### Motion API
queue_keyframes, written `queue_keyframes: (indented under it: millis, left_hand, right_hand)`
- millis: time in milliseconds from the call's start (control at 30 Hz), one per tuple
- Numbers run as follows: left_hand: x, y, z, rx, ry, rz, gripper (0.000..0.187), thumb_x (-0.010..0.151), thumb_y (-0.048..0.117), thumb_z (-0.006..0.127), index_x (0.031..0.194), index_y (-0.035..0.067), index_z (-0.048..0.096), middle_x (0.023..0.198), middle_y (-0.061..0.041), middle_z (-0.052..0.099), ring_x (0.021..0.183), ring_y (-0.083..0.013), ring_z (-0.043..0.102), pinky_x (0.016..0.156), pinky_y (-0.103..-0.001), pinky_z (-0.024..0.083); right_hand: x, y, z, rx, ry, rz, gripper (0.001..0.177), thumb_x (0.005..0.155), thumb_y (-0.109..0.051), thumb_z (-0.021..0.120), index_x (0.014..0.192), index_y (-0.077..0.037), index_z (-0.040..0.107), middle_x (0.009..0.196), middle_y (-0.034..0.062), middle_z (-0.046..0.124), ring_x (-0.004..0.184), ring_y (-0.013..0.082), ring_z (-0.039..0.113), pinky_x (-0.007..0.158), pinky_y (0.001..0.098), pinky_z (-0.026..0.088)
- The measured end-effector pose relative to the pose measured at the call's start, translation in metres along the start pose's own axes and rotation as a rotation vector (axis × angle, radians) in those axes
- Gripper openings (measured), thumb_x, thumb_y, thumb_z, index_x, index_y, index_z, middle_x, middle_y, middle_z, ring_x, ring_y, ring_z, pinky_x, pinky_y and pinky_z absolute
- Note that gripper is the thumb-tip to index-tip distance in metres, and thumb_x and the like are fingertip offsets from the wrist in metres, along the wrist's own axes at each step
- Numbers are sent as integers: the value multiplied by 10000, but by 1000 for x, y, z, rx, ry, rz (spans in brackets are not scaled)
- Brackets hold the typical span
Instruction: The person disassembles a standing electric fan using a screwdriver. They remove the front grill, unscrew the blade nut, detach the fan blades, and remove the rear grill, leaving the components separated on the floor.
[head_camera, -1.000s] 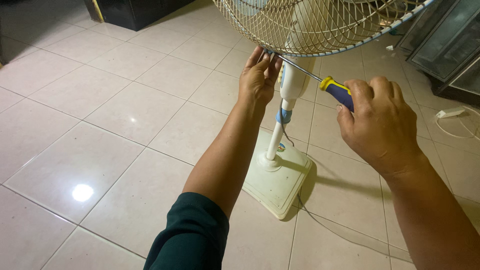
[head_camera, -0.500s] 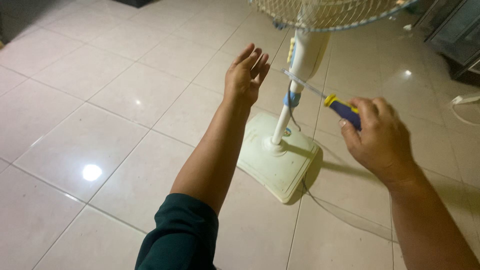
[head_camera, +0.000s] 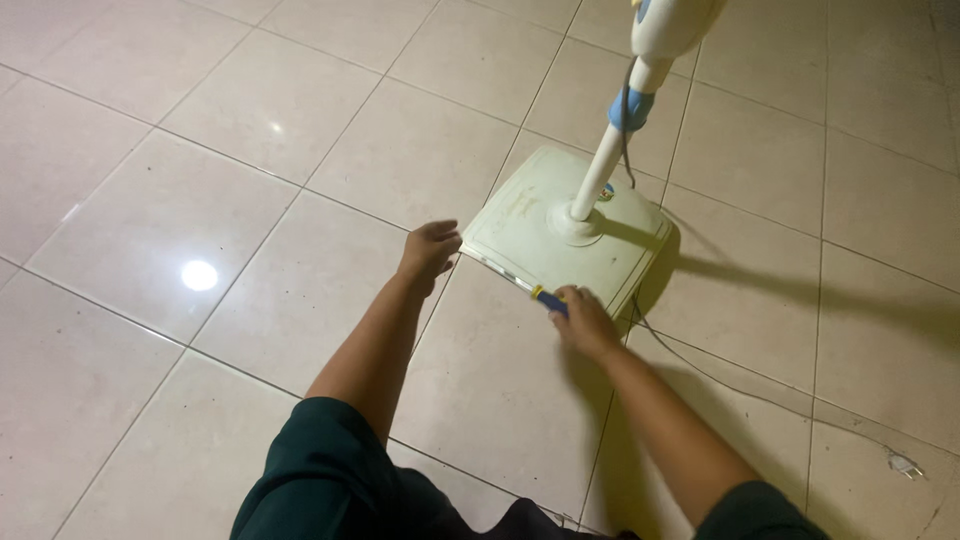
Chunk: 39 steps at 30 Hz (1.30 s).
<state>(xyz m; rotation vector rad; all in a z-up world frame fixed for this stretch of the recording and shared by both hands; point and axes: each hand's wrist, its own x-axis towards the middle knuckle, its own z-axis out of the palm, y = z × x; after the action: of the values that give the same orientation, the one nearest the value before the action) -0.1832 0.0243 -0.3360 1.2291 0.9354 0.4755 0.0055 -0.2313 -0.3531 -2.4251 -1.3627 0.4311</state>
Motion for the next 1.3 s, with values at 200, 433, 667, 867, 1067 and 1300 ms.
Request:
queue_keyframes:
  millis: [200,433,667,867,1067,1300]
  left_hand:
    - [-3,-58,-40,260,-12,-234,515,889,148,722,1391,99,622,1277,-163,715,1129,-270,686,895,-430,577]
    - [8,-87,-65,302,53,-151,513,854,145,754,1352,85,648,1247,-135,725,1035,-234,712,795,-330,582]
    - [3,-83,-68,228,58,-179,516,863,123,741,1364,71,632,1256,-135,722,1003,-211,696,724,-315,552]
    - [6,-85,-70,221,73,-159,517,859,135,743,1362,82,637,1240,-121,724,994,-194,684,730,-287,555]
    - [16,-100,-72,168,67,-131,505,851,131,751,1340,53,653,1205,-141,747,945,-218,686,680,-309,534]
    - [4,-55,-47,118,65,-147,514,889,162,711,1385,71,612,1280,-134,705,1113,-253,676,862,-364,548]
  right_hand:
    - [-7,29,109,76,60,31,416,887,-239,717,1253,-121,559,1182,193,604,1099,405,587,924,516,493]
    - [1,16,143,26,35,133,433,873,-229,739,1251,-140,546,1198,177,596,1111,392,580,917,514,495]
    - [6,7,137,-72,-62,215,436,873,-254,758,1243,-154,550,1206,126,626,1102,367,607,930,501,516]
    - [10,6,136,-146,-134,259,420,881,-256,769,1219,-132,551,1150,114,668,1114,346,619,927,494,535]
    - [12,3,132,-164,-148,267,394,889,-246,767,1197,-125,554,1165,128,650,1120,351,613,936,500,527]
    - [19,6,94,-110,-62,198,396,910,-268,729,1242,-112,577,1208,129,647,1150,339,603,942,479,518]
